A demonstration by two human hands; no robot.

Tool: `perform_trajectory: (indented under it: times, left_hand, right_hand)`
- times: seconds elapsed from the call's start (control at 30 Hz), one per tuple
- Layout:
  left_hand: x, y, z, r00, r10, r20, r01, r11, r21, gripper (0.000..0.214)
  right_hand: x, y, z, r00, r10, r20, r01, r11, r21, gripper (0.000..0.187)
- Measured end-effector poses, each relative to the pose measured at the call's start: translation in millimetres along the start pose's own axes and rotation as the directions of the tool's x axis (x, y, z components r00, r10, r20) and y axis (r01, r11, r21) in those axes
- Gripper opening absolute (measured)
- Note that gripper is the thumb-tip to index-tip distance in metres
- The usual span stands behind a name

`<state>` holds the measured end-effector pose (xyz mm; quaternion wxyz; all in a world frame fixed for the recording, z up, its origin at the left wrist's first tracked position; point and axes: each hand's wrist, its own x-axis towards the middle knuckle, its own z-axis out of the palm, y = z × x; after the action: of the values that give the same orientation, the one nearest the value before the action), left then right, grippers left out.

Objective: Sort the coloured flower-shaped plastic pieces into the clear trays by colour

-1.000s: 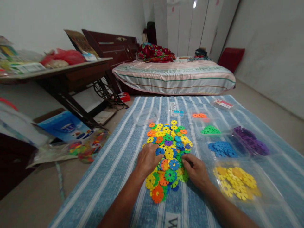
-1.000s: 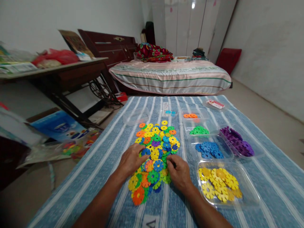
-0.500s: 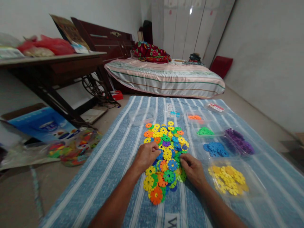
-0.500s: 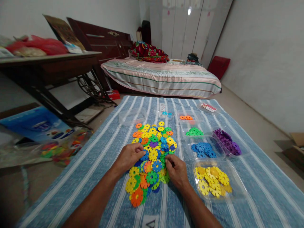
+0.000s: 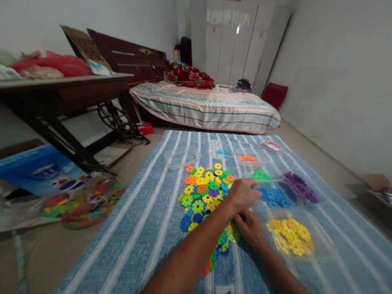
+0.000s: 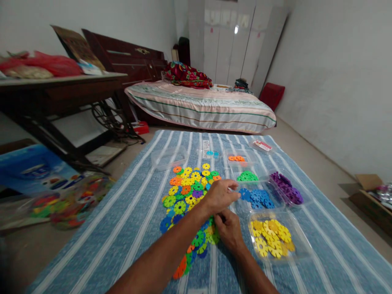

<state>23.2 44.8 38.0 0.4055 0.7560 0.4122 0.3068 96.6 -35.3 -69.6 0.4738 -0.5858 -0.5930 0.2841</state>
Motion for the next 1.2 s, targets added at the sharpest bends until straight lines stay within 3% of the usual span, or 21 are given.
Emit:
perform_trajectory:
  times: [0.17, 0.33, 0.5, 0.73, 1.0, 1.2]
  left_hand:
    - [-22.3, -13.8, -41.5, 0.997, -0.047, -0.066, 0.052, 0.996, 0.074, 0.017]
    - [-51.0, -51.4, -92.1, 0.963, -0.143, -0.230, 0.176, 0.976, 0.129, 0.017]
    - [-76.4, -89.8, -122.5, 0.904, -0.239, -0.355, 0.290, 0.952, 0.098, 0.023]
    - [-93.8, -116.6, -128.7, 0.806, -0.249, -0.537, 0.365, 0.924, 0.118, 0.022]
    - [-94.8, -124.5, -124.5, 0.832, -0.178, -0.526, 0.337, 0.915, 0.223, 0.021]
    - [-78.6, -137.1, -130.7, 0.847, -0.111, -0.520, 0.303, 0.904, 0.301, 0.019]
  right_hand:
    - [-0.3, -0.7, 0.7, 0.998, -0.013, 0.062, 0.012, 1.000, 0.024, 0.026]
    - [-1.4, 1.1, 1.8, 0.999, -0.010, 0.035, 0.010, 1.000, -0.016, 0.027]
    - [-2.2, -0.7, 1.8, 0.999, -0.008, 0.034, 0.009, 1.000, -0.028, 0.027]
    - [-2.8, -4.0, 0.2, 1.000, 0.010, 0.025, -0.010, 1.000, -0.001, 0.028]
    - [-4.7, -1.6, 0.6, 1.000, 0.001, 0.023, -0.001, 1.000, -0.005, 0.027]
    - [-5.5, -0.1, 2.0, 0.999, 0.026, 0.044, -0.026, 1.000, 0.010, 0.028]
